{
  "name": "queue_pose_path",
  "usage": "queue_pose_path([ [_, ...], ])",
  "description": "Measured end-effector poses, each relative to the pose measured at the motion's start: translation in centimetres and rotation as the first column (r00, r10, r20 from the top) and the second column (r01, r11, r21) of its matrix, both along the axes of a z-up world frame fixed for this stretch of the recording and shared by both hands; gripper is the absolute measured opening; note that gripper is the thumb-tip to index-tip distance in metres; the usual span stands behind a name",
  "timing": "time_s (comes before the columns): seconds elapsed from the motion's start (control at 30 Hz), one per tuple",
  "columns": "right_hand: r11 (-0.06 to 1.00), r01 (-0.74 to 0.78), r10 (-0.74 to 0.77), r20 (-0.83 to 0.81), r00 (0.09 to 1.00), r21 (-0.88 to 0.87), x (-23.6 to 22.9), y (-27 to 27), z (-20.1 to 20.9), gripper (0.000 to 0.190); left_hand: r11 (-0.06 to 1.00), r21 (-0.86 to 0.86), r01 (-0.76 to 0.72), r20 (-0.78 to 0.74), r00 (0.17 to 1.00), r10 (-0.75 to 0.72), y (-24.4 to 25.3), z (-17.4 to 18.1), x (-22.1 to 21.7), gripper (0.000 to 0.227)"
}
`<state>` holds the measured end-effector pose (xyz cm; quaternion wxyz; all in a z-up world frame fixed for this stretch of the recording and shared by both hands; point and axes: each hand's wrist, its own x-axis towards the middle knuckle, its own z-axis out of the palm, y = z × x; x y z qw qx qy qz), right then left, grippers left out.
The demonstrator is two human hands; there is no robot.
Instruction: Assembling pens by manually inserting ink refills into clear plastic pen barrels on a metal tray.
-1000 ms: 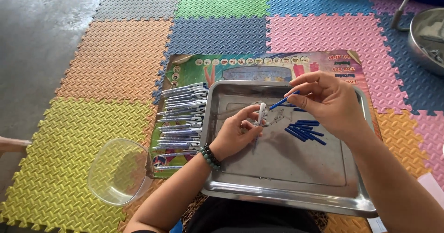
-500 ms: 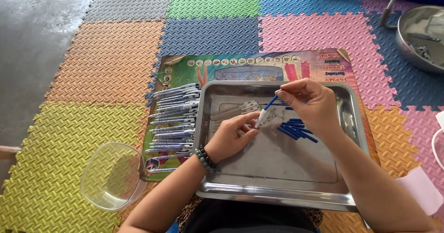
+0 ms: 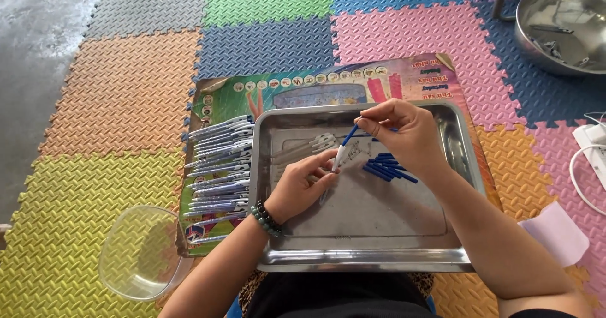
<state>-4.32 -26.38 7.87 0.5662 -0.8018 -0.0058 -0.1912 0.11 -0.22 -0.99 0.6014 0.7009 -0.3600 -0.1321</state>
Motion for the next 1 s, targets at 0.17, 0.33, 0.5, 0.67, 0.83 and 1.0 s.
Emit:
queue_pose_path([
  [0.17,1.0,-0.011,0.011,-0.01,1.0,0.003,0.3,-0.2,-0.5,0.015,1.0,-0.009,0.0,0.003,1.0,0.0,0.0,-0.3,0.1,0.061],
  [0.33,0.999,-0.053,0.053,-0.019,0.998,0.004,0.8,-0.1,-1.1,0.015,1.0,-0.005,0.001,0.016,1.0,-0.001,0.0,0.3,-0.1,0.059],
  [0.5,0.993,-0.086,0.092,-0.079,0.993,0.076,2.0,-0.8,-2.7,0.016,0.999,-0.01,-0.052,-0.001,0.999,0.052,0.2,0.0,0.0,0.045],
  [0.67,0.986,-0.119,0.135,-0.14,0.981,0.113,1.8,-0.8,-1.6,0.015,0.995,-0.001,-0.095,-0.053,0.994,0.095,0.0,0.6,0.1,0.038],
  [0.83,0.979,-0.136,0.165,-0.204,0.965,0.153,1.3,-0.1,-1.2,0.014,0.992,-0.019,-0.121,-0.152,0.981,0.117,-0.2,1.4,-0.2,0.034],
  [1.0,0.974,-0.198,0.219,-0.25,0.943,0.109,1.3,0.3,-0.4,0.011,0.989,-0.056,-0.14,-0.225,0.966,0.124,-0.1,0.7,-0.3,0.034],
])
